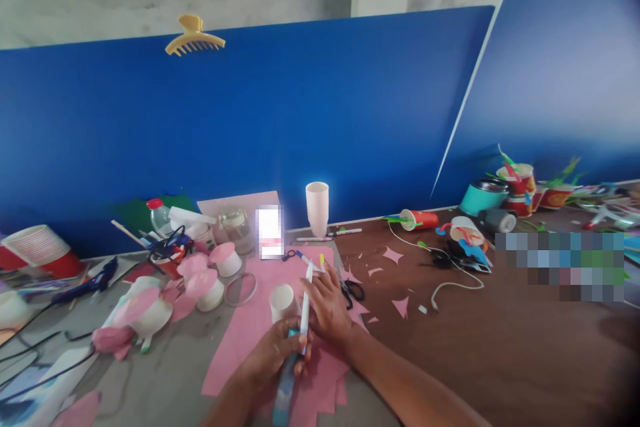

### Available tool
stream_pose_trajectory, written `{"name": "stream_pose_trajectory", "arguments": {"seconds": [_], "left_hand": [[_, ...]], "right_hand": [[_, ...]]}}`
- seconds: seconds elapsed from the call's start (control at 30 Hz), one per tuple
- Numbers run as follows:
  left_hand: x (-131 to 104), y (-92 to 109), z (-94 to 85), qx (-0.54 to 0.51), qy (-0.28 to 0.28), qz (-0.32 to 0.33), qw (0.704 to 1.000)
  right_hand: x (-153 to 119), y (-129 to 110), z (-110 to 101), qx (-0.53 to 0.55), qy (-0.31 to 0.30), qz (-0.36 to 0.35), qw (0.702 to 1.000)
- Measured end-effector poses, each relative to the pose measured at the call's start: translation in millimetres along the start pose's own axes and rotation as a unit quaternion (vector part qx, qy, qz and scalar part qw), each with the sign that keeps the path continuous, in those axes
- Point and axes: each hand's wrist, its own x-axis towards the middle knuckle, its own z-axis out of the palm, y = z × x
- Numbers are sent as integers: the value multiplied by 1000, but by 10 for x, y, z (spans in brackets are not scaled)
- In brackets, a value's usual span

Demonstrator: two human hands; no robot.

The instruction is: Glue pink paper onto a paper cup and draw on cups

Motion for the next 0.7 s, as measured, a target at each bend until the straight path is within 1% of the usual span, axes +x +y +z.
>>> {"name": "stream_pose_trajectory", "arguments": {"seconds": [0.2, 0.3, 0.4, 0.47, 0.53, 0.57, 0.63, 0.67, 0.7], "left_hand": [[-17, -20, -56, 2, -51, 2, 999], [-23, -2, -79, -4, -62, -5, 998], [-35, 40, -83, -4, -59, -4, 998], [-47, 55, -73, 1, -50, -3, 999], [-61, 37, -46, 25, -48, -16, 998], [-66, 16, -24, 44, -57, -34, 997], [-67, -39, 32, 88, -87, -79, 989], [-63, -65, 59, 90, -108, -101, 985], [-56, -85, 80, 80, -105, -93, 987]], "right_hand": [[23, 49, 16, -47, 27, -25, 998], [20, 66, 27, -54, 27, -31, 998], [5, 73, 72, -47, 19, -41, 998], [2, 100, 102, 12, 16, -5, 1000], [11, 174, 102, 94, 30, 66, 993], [21, 228, 85, 131, 42, 108, 985], [49, 347, 17, 153, 69, 165, 972], [65, 396, -26, 164, 83, 194, 964], [82, 428, -67, 180, 94, 220, 954]]}}
